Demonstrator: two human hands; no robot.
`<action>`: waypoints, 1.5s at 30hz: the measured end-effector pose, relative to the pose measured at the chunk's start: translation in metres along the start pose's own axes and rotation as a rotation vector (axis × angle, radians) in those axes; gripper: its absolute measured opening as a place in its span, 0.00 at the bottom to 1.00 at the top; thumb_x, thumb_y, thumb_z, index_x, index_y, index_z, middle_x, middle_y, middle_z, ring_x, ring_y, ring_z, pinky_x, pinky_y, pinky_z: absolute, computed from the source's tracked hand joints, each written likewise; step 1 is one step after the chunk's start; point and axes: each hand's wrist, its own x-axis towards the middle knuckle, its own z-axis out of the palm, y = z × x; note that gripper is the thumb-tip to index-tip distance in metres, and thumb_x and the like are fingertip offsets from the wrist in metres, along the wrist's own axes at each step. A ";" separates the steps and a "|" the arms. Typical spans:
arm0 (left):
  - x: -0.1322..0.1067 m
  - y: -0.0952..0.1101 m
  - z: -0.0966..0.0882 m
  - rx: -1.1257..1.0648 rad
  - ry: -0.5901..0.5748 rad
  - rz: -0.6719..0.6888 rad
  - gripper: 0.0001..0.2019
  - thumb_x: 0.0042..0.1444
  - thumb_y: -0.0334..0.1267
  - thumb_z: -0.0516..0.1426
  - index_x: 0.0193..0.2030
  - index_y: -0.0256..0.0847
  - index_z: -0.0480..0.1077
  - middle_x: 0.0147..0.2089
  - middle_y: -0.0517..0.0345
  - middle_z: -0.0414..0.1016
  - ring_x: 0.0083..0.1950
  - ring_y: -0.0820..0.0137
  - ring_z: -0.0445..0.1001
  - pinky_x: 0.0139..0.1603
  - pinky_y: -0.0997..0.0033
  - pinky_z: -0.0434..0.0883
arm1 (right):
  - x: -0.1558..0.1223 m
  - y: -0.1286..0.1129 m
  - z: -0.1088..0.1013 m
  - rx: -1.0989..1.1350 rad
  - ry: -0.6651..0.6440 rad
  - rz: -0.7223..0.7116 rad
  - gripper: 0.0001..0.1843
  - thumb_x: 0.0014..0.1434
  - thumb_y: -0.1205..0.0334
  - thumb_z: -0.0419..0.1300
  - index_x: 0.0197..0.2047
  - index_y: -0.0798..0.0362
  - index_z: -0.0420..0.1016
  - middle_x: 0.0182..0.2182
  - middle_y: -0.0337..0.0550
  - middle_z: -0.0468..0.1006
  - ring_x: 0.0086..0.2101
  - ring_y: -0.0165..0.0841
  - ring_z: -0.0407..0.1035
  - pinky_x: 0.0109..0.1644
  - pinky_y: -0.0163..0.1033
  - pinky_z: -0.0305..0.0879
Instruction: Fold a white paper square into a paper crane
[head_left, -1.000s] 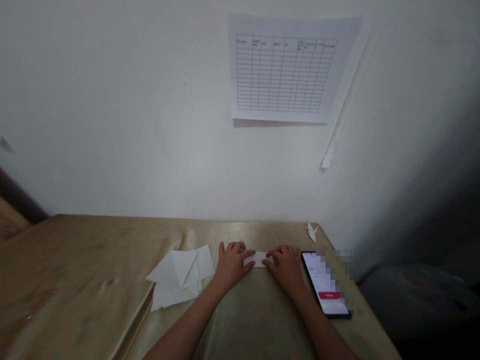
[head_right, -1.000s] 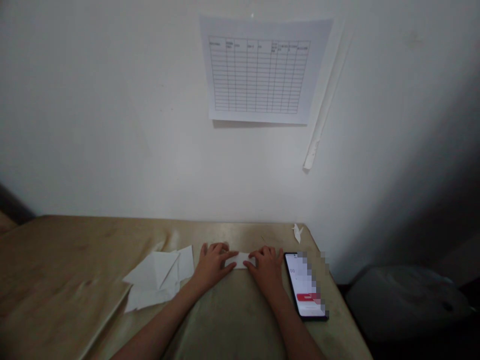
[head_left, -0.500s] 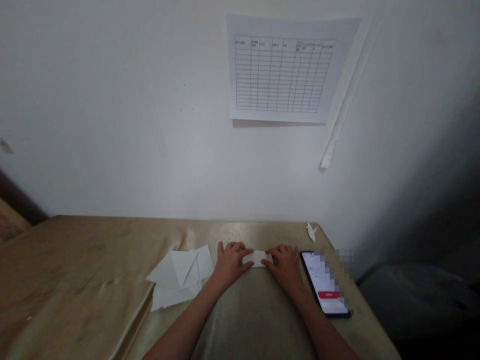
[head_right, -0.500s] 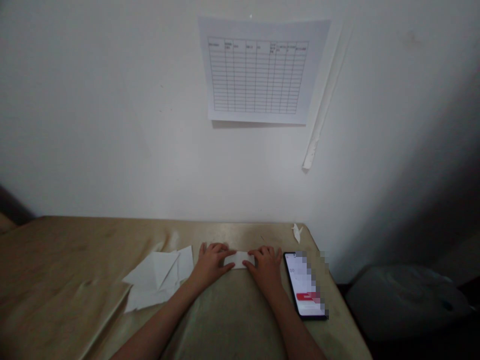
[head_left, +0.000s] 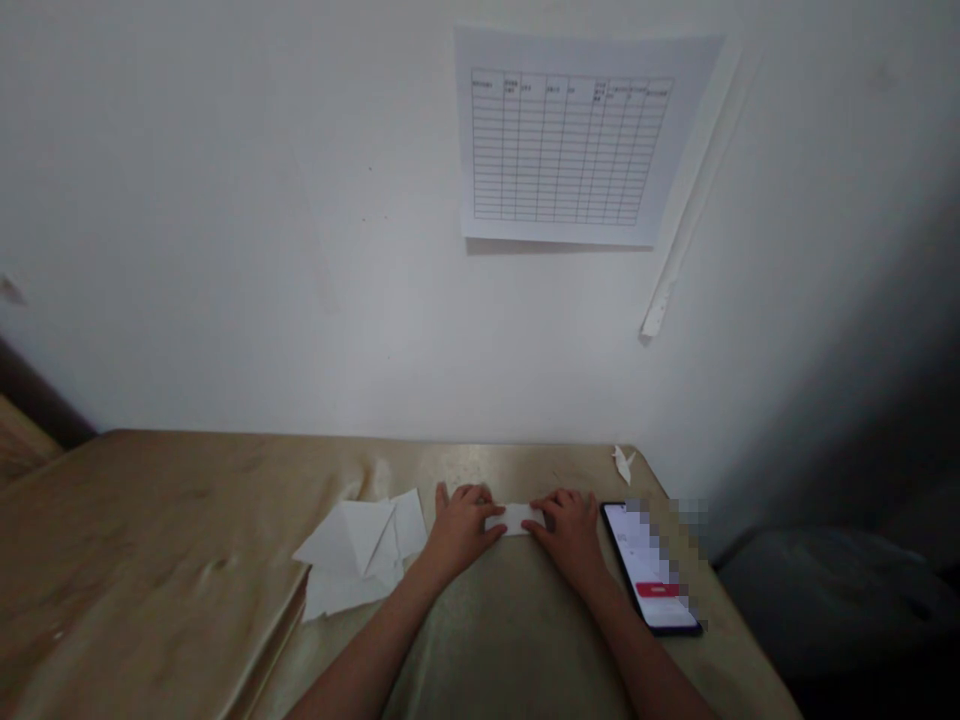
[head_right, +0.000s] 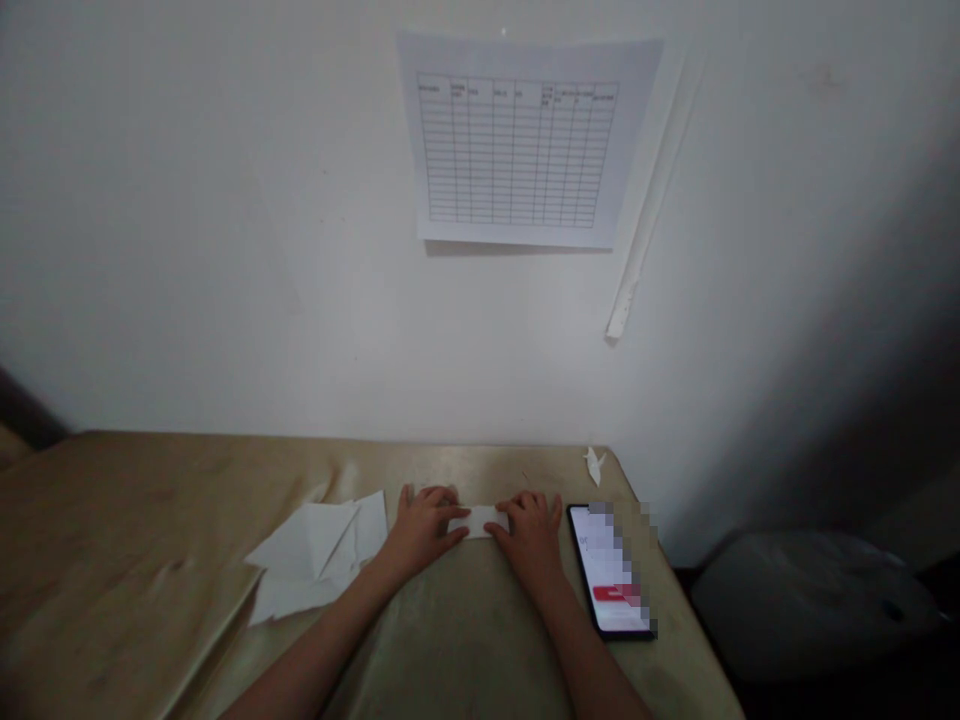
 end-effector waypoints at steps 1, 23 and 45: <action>0.000 0.000 0.000 -0.003 0.005 0.003 0.13 0.59 0.49 0.60 0.50 0.57 0.78 0.54 0.55 0.75 0.62 0.54 0.67 0.67 0.26 0.37 | 0.000 0.000 0.001 0.004 0.008 -0.002 0.13 0.61 0.48 0.61 0.46 0.43 0.79 0.45 0.43 0.78 0.52 0.43 0.65 0.67 0.60 0.34; -0.001 0.006 -0.007 0.037 -0.019 -0.004 0.13 0.59 0.48 0.60 0.50 0.57 0.78 0.53 0.54 0.74 0.61 0.54 0.67 0.67 0.26 0.34 | -0.001 0.002 0.002 -0.028 0.048 0.044 0.16 0.58 0.44 0.63 0.43 0.45 0.79 0.44 0.43 0.78 0.51 0.43 0.66 0.66 0.62 0.35; 0.003 -0.001 0.009 -0.027 0.030 -0.084 0.19 0.52 0.54 0.64 0.51 0.59 0.76 0.56 0.56 0.72 0.64 0.53 0.62 0.68 0.32 0.43 | -0.004 -0.008 0.000 0.031 0.003 -0.001 0.15 0.59 0.48 0.63 0.49 0.38 0.79 0.51 0.45 0.72 0.54 0.43 0.64 0.67 0.60 0.36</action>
